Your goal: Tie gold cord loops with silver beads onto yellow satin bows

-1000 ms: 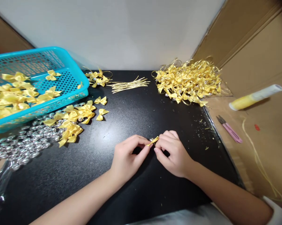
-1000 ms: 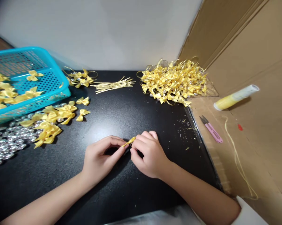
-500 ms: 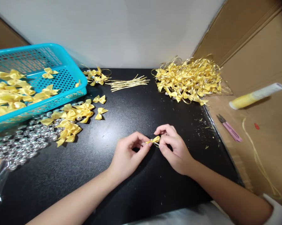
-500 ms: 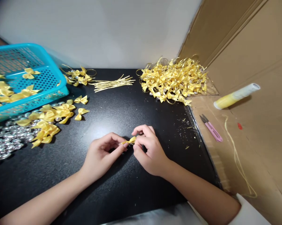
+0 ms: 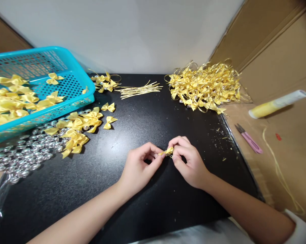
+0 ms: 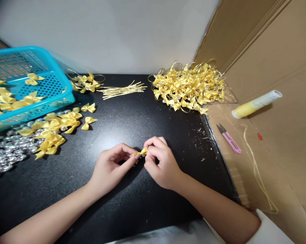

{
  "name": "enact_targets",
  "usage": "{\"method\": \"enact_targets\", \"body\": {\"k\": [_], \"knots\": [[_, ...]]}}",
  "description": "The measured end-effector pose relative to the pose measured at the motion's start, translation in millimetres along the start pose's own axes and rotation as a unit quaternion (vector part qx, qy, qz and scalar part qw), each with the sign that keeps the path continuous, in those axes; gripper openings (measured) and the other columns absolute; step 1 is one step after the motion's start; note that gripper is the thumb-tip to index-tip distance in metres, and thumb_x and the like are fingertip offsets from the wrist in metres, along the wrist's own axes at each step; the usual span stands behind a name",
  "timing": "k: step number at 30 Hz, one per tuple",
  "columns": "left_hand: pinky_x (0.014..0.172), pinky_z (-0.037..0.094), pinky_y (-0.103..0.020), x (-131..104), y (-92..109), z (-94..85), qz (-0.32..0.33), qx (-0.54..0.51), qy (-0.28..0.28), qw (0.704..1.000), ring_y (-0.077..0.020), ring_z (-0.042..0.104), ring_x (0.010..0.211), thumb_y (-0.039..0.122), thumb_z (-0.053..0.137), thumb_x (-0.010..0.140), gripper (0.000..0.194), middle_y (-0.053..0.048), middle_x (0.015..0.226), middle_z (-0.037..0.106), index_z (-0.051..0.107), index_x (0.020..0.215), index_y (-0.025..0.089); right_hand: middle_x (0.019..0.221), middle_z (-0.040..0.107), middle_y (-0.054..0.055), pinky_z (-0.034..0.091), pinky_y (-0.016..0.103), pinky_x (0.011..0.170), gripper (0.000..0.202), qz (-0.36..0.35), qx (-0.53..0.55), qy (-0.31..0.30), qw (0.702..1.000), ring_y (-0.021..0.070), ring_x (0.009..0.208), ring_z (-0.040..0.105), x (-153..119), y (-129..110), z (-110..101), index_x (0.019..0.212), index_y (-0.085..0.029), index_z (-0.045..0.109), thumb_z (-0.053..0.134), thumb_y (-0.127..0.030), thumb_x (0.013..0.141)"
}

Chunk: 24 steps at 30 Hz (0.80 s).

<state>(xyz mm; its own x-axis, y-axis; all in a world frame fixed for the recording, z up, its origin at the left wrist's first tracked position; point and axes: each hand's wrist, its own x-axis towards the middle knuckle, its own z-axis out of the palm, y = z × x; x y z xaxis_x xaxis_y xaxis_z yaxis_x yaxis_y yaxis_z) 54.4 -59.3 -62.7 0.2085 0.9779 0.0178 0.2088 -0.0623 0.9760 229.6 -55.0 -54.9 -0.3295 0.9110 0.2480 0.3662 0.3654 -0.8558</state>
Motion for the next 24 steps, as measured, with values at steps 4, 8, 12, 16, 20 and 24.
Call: {"method": "enact_targets", "body": {"k": [4,8,12,16,20,24], "knots": [[0.056,0.051,-0.020,-0.8,-1.4,-0.4,0.000,0.006,-0.001,1.000,-0.0107,0.063,0.059,0.018,0.066,0.081,0.004,-0.001,0.069,0.070,0.067,0.079,0.015,0.083,0.054,0.004,0.040,0.033,0.071,0.025,-0.003,-0.006,0.003,1.000,0.0177,0.079,0.048,-0.2,0.2,0.0,0.059,-0.019,0.038,0.046,-0.002,0.075],[0.056,0.052,-0.020,-1.3,-1.8,-0.8,0.003,0.007,0.000,1.000,-0.0109,0.064,0.059,0.018,0.066,0.081,0.004,-0.001,0.069,0.070,0.066,0.078,0.015,0.083,0.055,0.004,0.040,0.033,0.070,0.025,-0.007,-0.013,0.006,1.000,0.0178,0.079,0.048,0.1,-0.3,0.5,0.059,-0.019,0.037,0.047,-0.002,0.075],[0.056,0.053,-0.021,-1.5,-2.1,-0.9,0.010,0.015,0.002,1.000,-0.0115,0.065,0.060,0.018,0.066,0.081,0.004,-0.001,0.070,0.071,0.067,0.078,0.016,0.080,0.054,0.004,0.040,0.032,0.068,0.025,-0.012,-0.029,0.018,0.999,0.0182,0.078,0.048,0.5,-2.1,2.2,0.058,-0.019,0.037,0.046,-0.002,0.075],[0.058,0.054,-0.022,-1.6,-3.4,-0.7,0.020,0.033,0.005,0.999,-0.0123,0.066,0.062,0.018,0.065,0.082,0.005,-0.002,0.072,0.072,0.068,0.078,0.016,0.081,0.053,0.004,0.040,0.032,0.069,0.026,-0.011,-0.028,0.021,0.999,0.0181,0.079,0.047,0.1,-3.4,3.8,0.057,-0.019,0.036,0.047,-0.001,0.073],[0.060,0.055,-0.023,-2.1,-4.6,-0.1,0.034,0.047,0.009,0.998,-0.0130,0.068,0.064,0.017,0.065,0.082,0.005,-0.002,0.075,0.073,0.068,0.078,0.016,0.082,0.052,0.004,0.040,0.033,0.071,0.026,-0.001,-0.024,0.015,1.000,0.0180,0.081,0.047,-0.8,-3.2,4.5,0.058,-0.019,0.036,0.048,-0.001,0.072],[0.061,0.056,-0.023,-2.4,-3.9,0.1,0.070,0.074,0.018,0.995,-0.0133,0.069,0.066,0.015,0.064,0.083,0.006,-0.002,0.076,0.073,0.066,0.078,0.017,0.081,0.052,0.003,0.040,0.033,0.070,0.027,0.001,-0.032,0.019,0.999,0.0182,0.081,0.047,-1.6,-3.2,5.7,0.057,-0.019,0.035,0.047,0.000,0.072]]}}
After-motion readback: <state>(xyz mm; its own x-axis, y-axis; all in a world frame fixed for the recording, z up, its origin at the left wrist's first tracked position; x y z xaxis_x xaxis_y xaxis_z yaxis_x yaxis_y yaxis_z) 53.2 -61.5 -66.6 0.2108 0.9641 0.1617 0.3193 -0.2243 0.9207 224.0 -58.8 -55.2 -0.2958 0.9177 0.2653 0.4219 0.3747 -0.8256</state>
